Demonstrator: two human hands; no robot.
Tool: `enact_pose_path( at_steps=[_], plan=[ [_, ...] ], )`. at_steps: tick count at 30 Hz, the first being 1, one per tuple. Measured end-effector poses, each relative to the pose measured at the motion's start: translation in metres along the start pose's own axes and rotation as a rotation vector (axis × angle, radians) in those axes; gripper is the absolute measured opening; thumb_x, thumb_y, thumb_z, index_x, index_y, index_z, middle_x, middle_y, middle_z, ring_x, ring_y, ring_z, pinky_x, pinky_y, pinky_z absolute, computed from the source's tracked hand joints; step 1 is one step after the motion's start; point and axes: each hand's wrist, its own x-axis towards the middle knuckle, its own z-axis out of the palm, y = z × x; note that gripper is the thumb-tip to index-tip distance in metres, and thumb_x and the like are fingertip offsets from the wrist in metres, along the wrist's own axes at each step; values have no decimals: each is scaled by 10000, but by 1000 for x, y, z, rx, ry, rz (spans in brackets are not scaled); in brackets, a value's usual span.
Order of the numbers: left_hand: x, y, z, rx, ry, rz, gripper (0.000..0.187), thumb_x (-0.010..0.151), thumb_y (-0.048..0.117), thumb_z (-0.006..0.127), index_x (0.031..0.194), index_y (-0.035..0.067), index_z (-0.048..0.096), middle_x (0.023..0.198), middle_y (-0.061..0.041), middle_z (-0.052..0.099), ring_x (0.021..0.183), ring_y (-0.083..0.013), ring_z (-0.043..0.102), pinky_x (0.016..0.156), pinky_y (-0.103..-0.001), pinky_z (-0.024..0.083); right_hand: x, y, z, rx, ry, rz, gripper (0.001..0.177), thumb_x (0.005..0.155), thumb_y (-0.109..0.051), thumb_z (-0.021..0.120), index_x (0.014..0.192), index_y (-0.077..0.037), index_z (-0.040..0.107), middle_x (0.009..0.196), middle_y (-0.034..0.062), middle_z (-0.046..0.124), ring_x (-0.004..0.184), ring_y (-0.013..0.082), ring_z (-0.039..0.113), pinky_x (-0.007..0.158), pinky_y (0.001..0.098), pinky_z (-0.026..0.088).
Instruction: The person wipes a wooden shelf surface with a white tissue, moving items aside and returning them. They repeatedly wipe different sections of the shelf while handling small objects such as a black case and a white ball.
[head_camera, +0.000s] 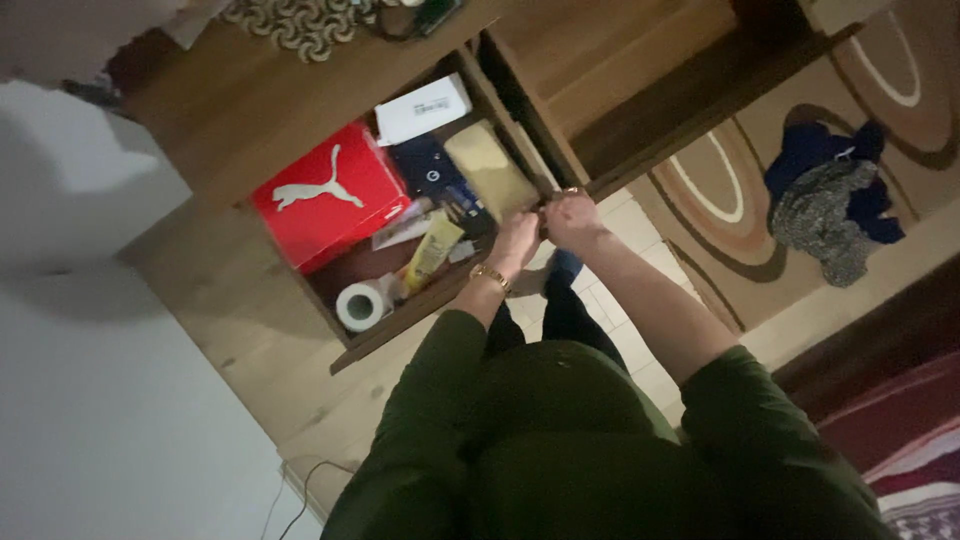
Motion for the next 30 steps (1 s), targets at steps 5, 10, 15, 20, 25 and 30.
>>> enact_pose_path(
  at_steps=[5, 10, 15, 20, 25, 30],
  plan=[
    [-47, -22, -42, -9, -18, 8, 285, 904, 150, 539, 1043, 31, 756, 1147, -212, 695, 1101, -417, 683, 873, -474, 588, -7, -36, 8, 441, 64, -347, 147, 723, -288, 594, 579, -260, 592, 518, 13, 578, 526, 242, 627, 551, 445, 437],
    [-89, -55, -46, 36, -33, -64, 262, 921, 70, 575, 1103, -35, 732, 1159, -253, 689, 1047, -429, 700, 908, -474, 590, -1, -78, -39, 383, 341, -436, 165, 795, -157, 534, 636, -151, 579, 540, 73, 521, 521, 295, 598, 522, 435, 435],
    [-129, -90, -62, 62, -152, -208, 298, 1026, 99, 493, 1230, 106, 710, 1311, -109, 642, 1144, -331, 686, 929, -431, 598, 25, -121, -100, 510, -78, -451, 215, 775, -219, 589, 577, -176, 518, 477, 28, 491, 531, 268, 599, 533, 426, 447],
    [-181, -52, -154, 107, -290, -408, 395, 977, 15, 549, 1338, 100, 682, 1274, -144, 674, 1132, -368, 691, 876, -469, 606, 33, -164, -102, 882, -481, -638, 466, 832, -129, 665, 496, -246, 365, 377, -22, 346, 344, 114, 287, 432, 233, 348],
    [-189, -140, -51, 158, 0, -192, 349, 960, 31, 502, 1172, 152, 752, 1260, -81, 656, 1106, -437, 681, 813, -485, 619, 43, -142, -149, 1353, -464, -465, 450, 900, -170, 579, 490, -52, 439, 451, 120, 430, 434, 297, 415, 471, 437, 355],
    [-134, -69, -87, -39, -215, -333, 443, 1038, 27, 442, 1428, 134, 624, 1403, -210, 601, 1118, -457, 665, 878, -574, 606, 7, -125, -63, 1032, -428, -267, 520, 1023, -299, 553, 568, -61, 473, 544, 61, 517, 536, 240, 548, 539, 303, 440]
  ],
)
